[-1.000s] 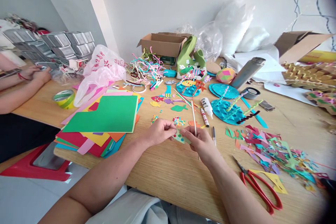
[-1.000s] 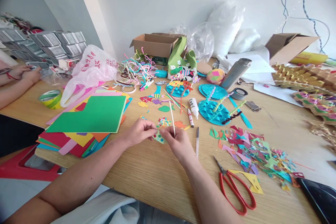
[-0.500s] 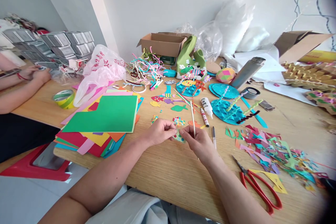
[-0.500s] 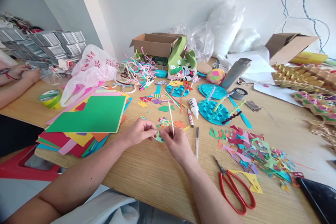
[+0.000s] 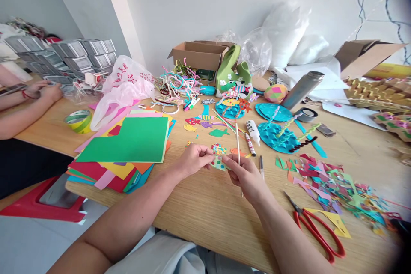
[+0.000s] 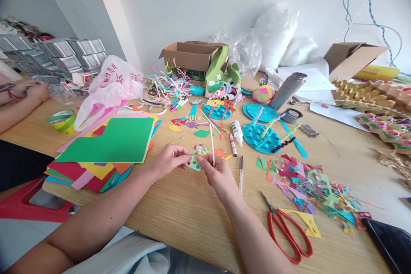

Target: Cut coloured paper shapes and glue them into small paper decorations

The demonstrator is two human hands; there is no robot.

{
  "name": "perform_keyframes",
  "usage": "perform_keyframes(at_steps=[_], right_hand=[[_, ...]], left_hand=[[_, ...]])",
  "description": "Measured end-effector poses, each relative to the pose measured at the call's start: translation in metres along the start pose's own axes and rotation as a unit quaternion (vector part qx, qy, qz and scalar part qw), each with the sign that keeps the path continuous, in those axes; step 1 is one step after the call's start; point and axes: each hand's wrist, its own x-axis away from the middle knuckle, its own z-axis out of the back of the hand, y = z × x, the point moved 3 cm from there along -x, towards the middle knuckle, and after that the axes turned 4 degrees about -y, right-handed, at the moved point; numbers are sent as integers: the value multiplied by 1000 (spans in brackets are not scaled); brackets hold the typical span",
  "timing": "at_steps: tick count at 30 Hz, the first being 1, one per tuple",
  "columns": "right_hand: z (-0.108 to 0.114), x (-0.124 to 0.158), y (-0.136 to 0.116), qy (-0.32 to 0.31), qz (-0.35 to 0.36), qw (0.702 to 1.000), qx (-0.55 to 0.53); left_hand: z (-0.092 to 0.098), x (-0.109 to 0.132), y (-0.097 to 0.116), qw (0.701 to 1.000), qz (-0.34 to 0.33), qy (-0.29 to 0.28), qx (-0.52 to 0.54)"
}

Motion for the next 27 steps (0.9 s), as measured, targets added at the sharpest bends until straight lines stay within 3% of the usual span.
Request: perform_keyframes(at_steps=[10,21,27], right_hand=[[3,-4,10,9,14,999,31],[-2,-1,3,-4,-6,999,-48],[-3,-1,7,-1,1,1000,-15]], left_hand=[[-1,1,0,1000,7,-8,15],[2,-1,-5,1000,-5,3,-4],[2,-2,-6,1000,-18,5,-2]])
